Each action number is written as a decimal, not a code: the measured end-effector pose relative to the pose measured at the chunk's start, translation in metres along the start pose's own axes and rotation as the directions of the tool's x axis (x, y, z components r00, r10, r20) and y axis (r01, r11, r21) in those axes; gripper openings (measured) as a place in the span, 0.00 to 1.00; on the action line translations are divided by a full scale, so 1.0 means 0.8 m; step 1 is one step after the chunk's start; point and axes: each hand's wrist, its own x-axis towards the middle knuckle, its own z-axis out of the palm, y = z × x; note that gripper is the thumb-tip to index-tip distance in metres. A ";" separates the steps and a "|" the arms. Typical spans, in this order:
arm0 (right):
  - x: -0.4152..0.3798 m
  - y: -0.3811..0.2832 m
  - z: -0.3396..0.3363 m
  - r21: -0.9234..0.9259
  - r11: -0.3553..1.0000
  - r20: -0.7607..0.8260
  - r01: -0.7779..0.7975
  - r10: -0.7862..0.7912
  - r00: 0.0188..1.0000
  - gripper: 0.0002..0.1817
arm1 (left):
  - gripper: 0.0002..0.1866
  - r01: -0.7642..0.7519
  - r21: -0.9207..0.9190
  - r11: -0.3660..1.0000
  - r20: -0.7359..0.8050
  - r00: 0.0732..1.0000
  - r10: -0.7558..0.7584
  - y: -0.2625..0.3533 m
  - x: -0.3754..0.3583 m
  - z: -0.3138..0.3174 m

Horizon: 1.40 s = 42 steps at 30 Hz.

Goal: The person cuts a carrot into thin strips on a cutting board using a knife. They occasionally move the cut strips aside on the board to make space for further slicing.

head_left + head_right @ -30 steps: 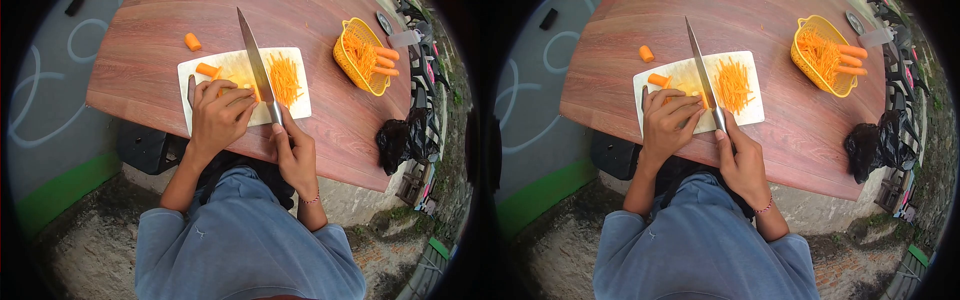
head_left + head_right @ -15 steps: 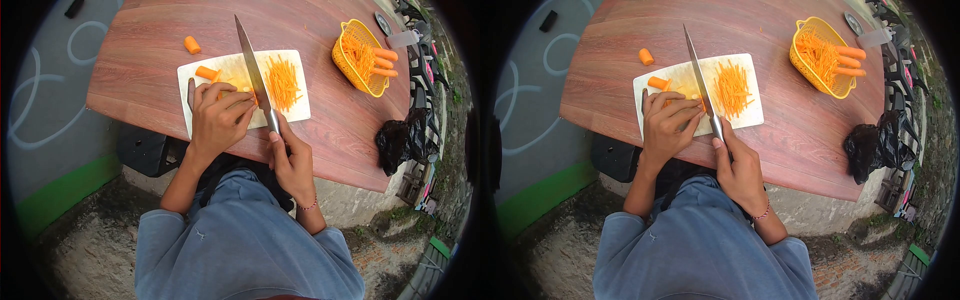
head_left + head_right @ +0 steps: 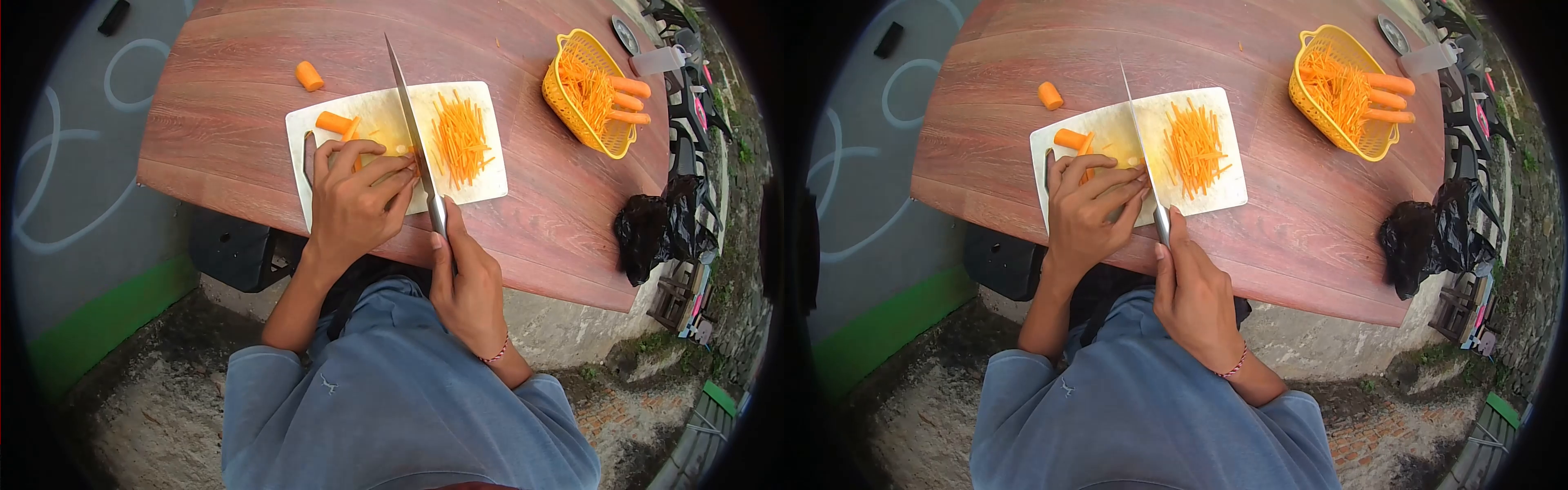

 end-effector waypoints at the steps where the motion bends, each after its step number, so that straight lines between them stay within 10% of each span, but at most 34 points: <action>1: 0.006 -0.001 -0.001 -0.001 1.000 0.000 -0.001 0.001 1.000 0.25 | 0.07 0.000 -0.001 1.000 0.003 1.000 0.000 0.000 0.000 0.000; 17: 0.039 0.025 -0.023 0.231 0.925 0.103 -0.303 0.287 0.952 0.24 | 0.09 -0.013 -0.013 1.000 -0.002 1.000 0.013 0.003 -0.007 0.000; 42: 0.004 0.000 -0.011 0.066 0.997 0.039 -0.040 0.037 0.999 0.26 | 0.09 -0.013 0.013 1.000 0.019 1.000 0.012 0.001 -0.009 0.002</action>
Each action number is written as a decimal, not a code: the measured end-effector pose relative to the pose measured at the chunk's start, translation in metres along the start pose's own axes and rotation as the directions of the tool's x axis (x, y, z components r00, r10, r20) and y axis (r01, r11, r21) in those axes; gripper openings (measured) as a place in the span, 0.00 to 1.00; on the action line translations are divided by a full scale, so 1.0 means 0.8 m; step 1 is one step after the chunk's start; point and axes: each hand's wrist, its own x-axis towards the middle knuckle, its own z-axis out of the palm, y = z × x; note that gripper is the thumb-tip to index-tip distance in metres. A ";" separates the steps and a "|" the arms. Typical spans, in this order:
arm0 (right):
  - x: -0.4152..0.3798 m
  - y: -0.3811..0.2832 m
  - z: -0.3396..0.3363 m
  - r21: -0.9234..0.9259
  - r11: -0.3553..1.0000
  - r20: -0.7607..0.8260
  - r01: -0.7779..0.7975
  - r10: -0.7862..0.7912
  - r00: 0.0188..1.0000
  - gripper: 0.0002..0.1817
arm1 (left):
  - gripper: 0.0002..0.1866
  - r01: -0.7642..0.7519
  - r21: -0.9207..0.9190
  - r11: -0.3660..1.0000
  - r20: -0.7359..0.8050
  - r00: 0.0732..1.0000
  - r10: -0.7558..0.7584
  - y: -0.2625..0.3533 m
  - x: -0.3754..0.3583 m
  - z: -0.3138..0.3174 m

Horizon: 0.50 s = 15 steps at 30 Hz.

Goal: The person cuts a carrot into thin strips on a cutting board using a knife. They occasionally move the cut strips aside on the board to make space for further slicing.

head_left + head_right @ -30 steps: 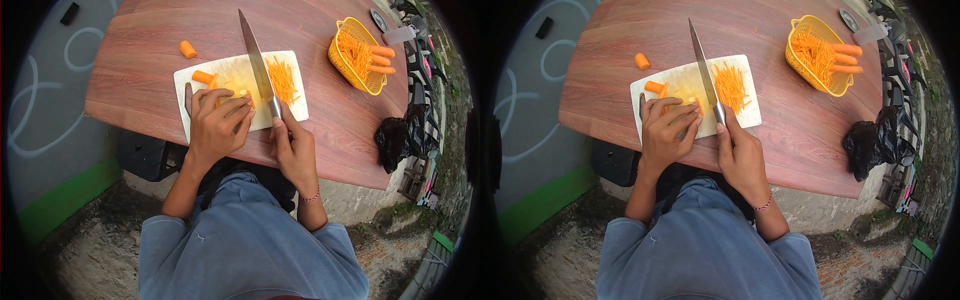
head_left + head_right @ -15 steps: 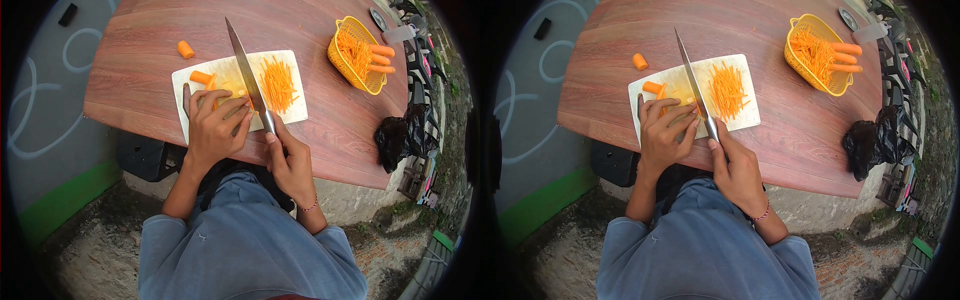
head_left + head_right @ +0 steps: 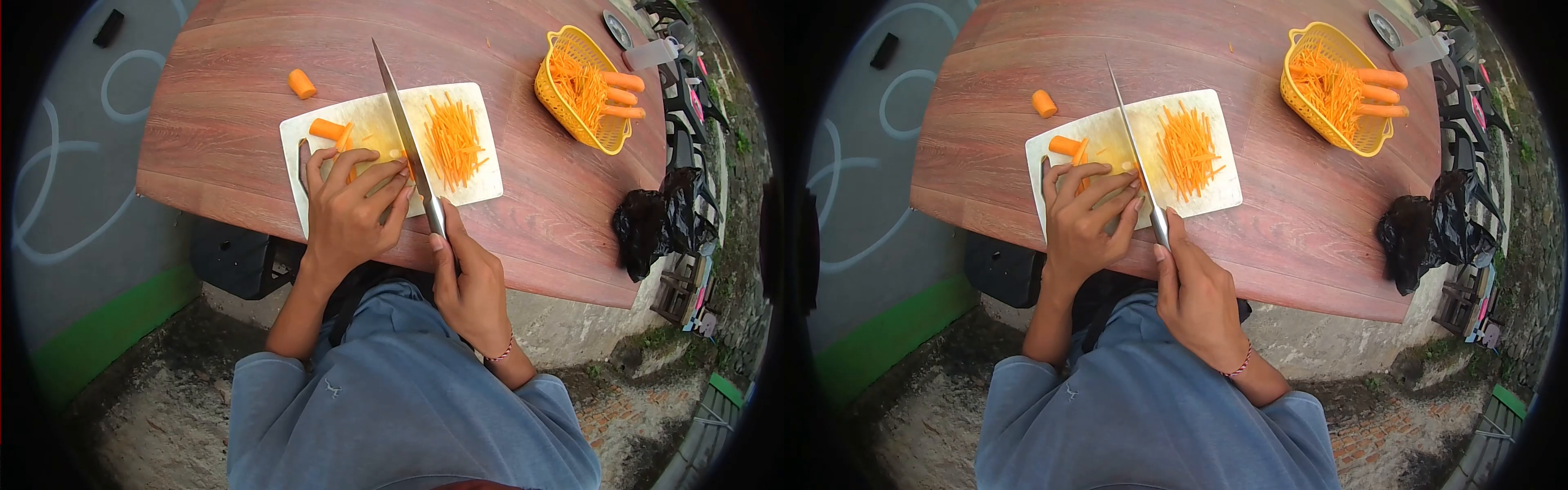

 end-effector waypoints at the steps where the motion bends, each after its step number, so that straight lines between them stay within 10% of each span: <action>1: 0.000 -0.001 -0.001 -0.022 1.000 0.007 -0.005 0.005 1.000 0.26 | 0.09 0.002 -0.006 1.000 0.000 1.000 -0.002 0.000 0.000 0.000; 15: 0.041 0.018 0.003 0.086 0.994 0.018 -0.071 0.070 0.997 0.24 | 0.09 -0.010 0.013 1.000 0.003 1.000 0.010 0.001 -0.003 0.001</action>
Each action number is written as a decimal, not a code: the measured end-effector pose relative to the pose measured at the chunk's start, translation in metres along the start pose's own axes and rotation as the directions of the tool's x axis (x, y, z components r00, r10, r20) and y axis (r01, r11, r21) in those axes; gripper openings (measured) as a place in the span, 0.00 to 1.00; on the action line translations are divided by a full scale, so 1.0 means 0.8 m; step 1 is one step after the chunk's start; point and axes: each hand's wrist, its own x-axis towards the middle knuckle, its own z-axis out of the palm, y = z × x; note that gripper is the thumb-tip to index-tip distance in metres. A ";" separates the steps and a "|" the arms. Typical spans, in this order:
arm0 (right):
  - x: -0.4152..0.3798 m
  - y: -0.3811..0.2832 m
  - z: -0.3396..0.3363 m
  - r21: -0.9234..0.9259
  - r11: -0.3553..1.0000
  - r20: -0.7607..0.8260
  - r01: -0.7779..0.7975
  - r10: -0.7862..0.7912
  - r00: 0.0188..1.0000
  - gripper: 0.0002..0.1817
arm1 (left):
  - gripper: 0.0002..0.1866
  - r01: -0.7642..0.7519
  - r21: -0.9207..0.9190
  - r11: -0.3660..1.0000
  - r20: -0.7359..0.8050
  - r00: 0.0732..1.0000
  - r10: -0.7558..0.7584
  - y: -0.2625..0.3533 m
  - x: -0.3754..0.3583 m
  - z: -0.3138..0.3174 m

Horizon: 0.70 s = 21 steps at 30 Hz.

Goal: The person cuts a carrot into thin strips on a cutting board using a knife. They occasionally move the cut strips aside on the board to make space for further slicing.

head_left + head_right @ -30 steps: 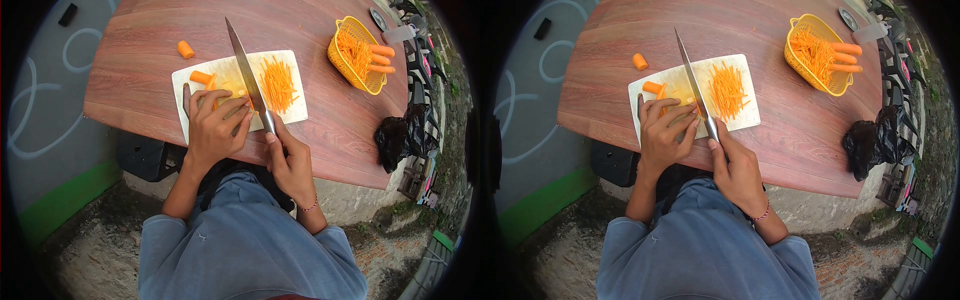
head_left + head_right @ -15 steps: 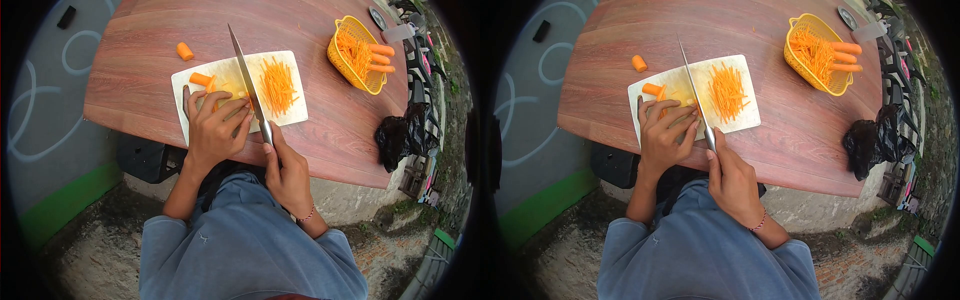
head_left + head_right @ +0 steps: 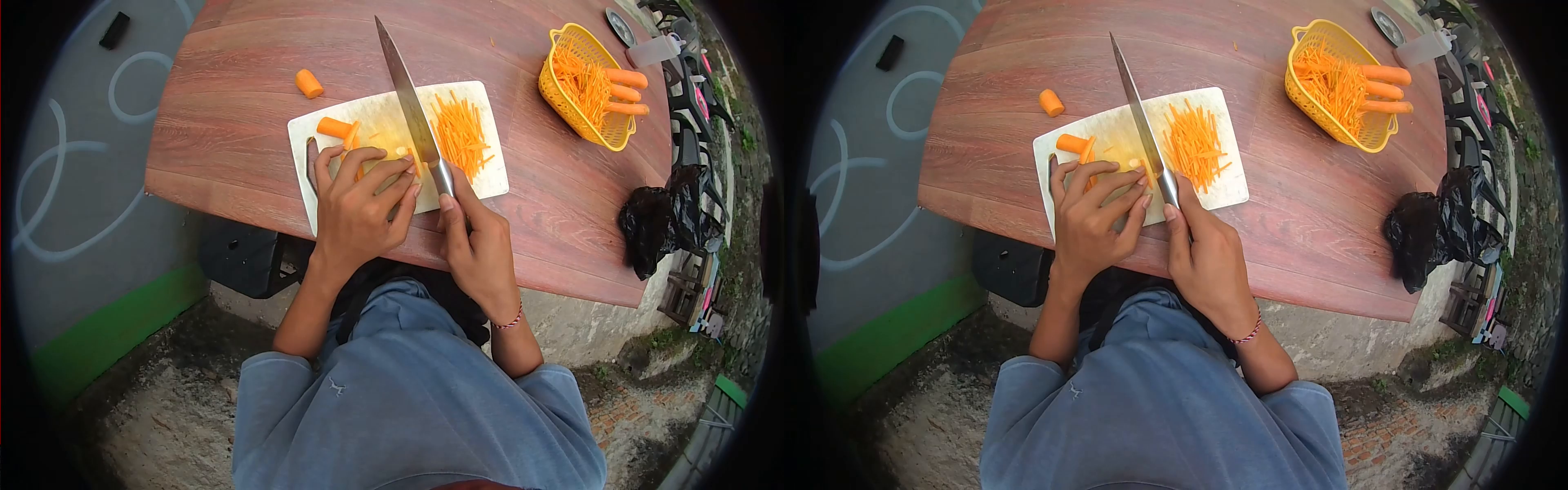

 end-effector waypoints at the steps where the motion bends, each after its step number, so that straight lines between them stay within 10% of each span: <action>1: -0.002 0.004 -0.003 0.015 1.000 -0.008 -0.026 0.026 1.000 0.24 | 0.09 -0.001 0.005 1.000 0.000 1.000 0.001 0.001 0.000 0.000; 21: -0.033 -0.011 -0.012 0.097 0.987 0.078 -0.129 0.122 0.989 0.23 | 0.10 -0.016 0.003 1.000 -0.011 1.000 0.016 -0.001 0.000 0.001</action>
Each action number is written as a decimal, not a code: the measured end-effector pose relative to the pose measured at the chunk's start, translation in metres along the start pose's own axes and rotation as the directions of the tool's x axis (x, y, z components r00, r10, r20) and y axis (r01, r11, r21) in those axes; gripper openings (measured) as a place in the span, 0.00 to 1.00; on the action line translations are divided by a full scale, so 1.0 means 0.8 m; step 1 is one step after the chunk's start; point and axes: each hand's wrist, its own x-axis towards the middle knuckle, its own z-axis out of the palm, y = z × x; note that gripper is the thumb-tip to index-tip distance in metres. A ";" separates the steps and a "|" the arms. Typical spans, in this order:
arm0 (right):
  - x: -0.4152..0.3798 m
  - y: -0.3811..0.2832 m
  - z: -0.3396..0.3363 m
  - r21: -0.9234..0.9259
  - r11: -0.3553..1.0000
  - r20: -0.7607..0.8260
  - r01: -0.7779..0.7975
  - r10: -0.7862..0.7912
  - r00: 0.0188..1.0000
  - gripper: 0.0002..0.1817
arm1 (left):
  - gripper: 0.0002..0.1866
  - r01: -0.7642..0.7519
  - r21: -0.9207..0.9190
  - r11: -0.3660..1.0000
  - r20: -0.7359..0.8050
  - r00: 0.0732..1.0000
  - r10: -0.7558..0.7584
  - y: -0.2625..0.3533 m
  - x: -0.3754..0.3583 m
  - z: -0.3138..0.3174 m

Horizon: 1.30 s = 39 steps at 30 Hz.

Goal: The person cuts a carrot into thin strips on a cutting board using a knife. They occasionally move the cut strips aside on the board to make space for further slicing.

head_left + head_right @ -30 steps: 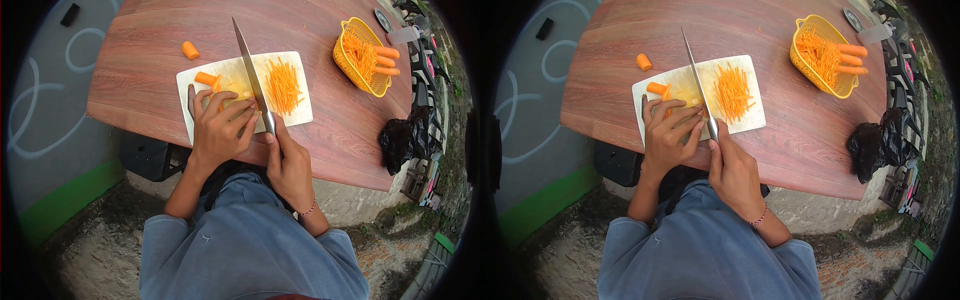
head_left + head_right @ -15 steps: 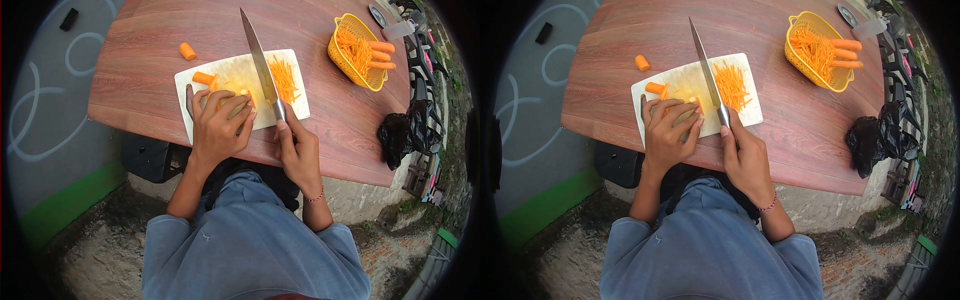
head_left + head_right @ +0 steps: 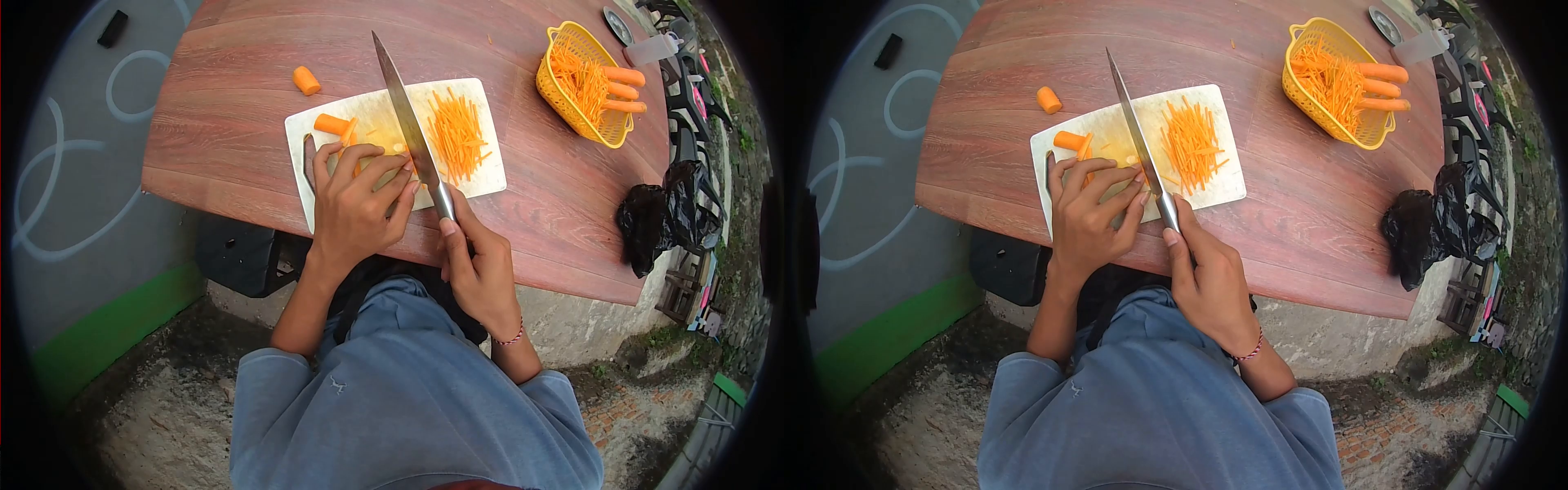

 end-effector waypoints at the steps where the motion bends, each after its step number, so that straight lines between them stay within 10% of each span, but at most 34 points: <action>1: -0.001 0.001 0.001 0.000 1.000 0.000 0.001 -0.001 1.000 0.23 | 0.10 -0.002 0.001 1.000 0.002 1.000 0.002 0.000 0.000 0.000; 13: -0.008 0.000 0.008 -0.108 0.993 -0.020 0.055 -0.058 0.998 0.25 | 0.11 0.010 -0.014 1.000 0.004 1.000 -0.010 0.000 0.000 0.000; 18: -0.002 0.011 0.025 -0.267 0.924 -0.094 0.275 -0.309 0.947 0.25 | 0.10 -0.009 0.000 1.000 0.016 1.000 0.009 -0.001 0.001 -0.002; 39: 0.021 0.012 -0.010 -0.045 0.992 -0.080 0.118 -0.122 0.989 0.24 | 0.09 0.000 0.010 1.000 0.000 1.000 0.000 0.002 -0.001 0.000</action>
